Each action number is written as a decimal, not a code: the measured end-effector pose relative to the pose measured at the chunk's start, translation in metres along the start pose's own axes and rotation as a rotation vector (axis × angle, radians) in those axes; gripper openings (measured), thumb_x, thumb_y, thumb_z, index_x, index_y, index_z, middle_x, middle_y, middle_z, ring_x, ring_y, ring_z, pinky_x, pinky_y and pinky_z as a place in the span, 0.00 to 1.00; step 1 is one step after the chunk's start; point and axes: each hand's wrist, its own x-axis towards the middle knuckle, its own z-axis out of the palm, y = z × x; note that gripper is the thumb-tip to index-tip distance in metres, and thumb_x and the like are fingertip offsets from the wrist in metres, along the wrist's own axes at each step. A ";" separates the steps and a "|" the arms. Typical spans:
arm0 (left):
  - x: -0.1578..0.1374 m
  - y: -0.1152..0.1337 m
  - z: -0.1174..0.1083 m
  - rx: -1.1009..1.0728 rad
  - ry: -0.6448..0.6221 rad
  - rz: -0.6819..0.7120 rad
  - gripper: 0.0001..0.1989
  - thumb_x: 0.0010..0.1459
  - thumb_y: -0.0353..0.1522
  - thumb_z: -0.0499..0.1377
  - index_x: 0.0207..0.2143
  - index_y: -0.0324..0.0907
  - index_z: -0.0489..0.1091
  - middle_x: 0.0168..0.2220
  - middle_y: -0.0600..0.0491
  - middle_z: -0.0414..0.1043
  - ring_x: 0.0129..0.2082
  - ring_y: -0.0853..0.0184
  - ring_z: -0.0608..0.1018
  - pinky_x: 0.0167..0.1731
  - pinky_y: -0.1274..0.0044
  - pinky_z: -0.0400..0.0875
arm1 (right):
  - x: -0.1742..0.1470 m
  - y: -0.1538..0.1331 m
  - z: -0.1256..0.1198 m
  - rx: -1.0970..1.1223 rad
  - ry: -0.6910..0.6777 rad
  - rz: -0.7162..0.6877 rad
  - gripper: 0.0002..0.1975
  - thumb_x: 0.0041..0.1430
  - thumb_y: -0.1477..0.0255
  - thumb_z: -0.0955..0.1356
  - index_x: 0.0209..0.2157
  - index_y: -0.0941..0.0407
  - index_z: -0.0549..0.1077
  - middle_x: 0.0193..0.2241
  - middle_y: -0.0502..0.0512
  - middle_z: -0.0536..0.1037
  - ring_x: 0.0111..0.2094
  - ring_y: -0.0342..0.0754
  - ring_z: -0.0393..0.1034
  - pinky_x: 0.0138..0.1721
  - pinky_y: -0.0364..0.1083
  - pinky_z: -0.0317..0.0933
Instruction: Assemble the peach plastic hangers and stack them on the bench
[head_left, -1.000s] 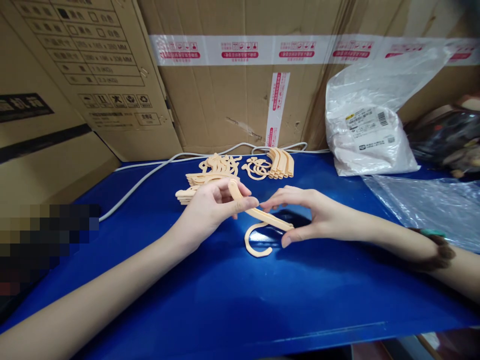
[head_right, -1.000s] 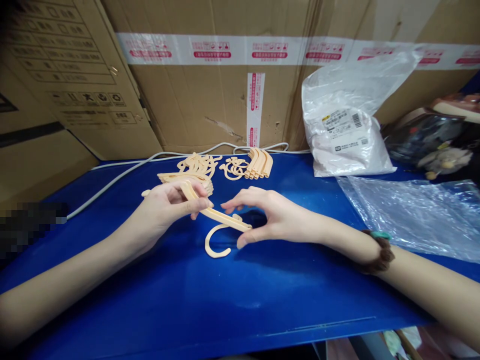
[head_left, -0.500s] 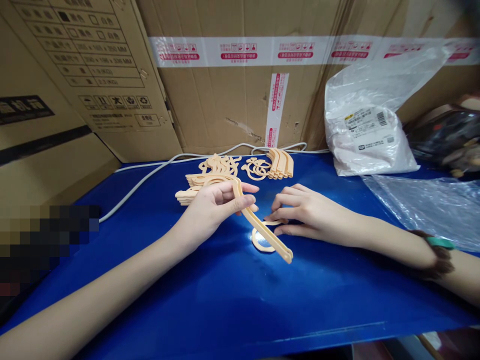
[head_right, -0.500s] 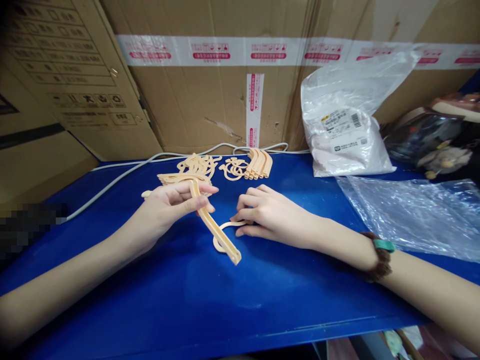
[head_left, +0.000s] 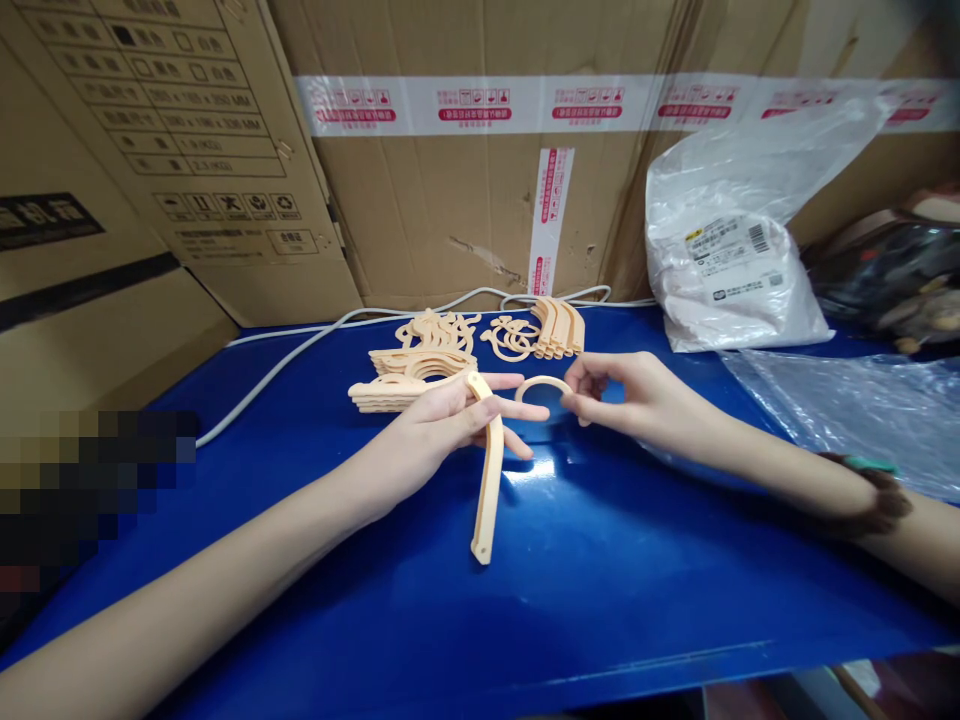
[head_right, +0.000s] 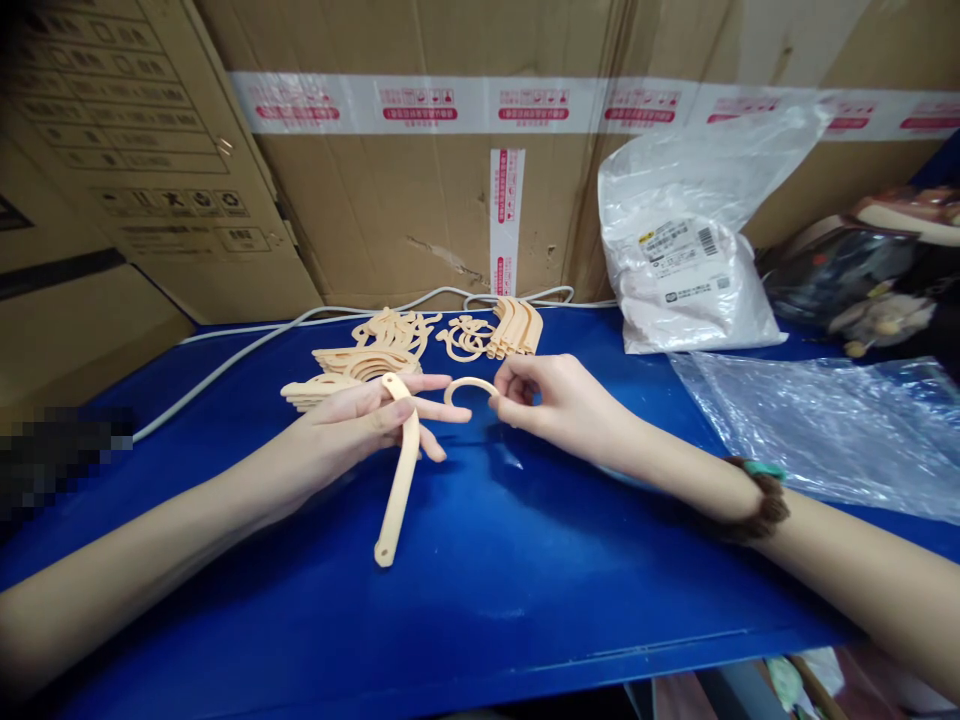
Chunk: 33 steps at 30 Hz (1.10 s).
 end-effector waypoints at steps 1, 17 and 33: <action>0.000 0.001 0.000 0.012 0.021 -0.016 0.18 0.66 0.36 0.52 0.56 0.38 0.63 0.50 0.41 0.75 0.34 0.65 0.81 0.40 0.71 0.75 | 0.000 0.000 0.000 0.124 -0.005 0.047 0.07 0.56 0.68 0.67 0.28 0.56 0.68 0.23 0.49 0.73 0.25 0.43 0.66 0.30 0.44 0.58; -0.010 0.005 0.010 1.172 -0.015 0.095 0.22 0.68 0.40 0.41 0.24 0.41 0.62 0.18 0.57 0.61 0.18 0.71 0.63 0.23 0.75 0.52 | 0.001 -0.004 0.002 0.701 -0.102 0.299 0.06 0.55 0.70 0.68 0.28 0.57 0.69 0.24 0.51 0.75 0.26 0.42 0.71 0.33 0.43 0.66; -0.007 -0.005 0.011 1.305 -0.052 0.211 0.08 0.63 0.34 0.44 0.31 0.44 0.55 0.18 0.59 0.62 0.17 0.68 0.66 0.20 0.77 0.48 | 0.002 0.006 0.018 1.078 -0.035 0.389 0.17 0.52 0.79 0.71 0.42 0.56 0.65 0.32 0.51 0.79 0.31 0.42 0.76 0.39 0.43 0.72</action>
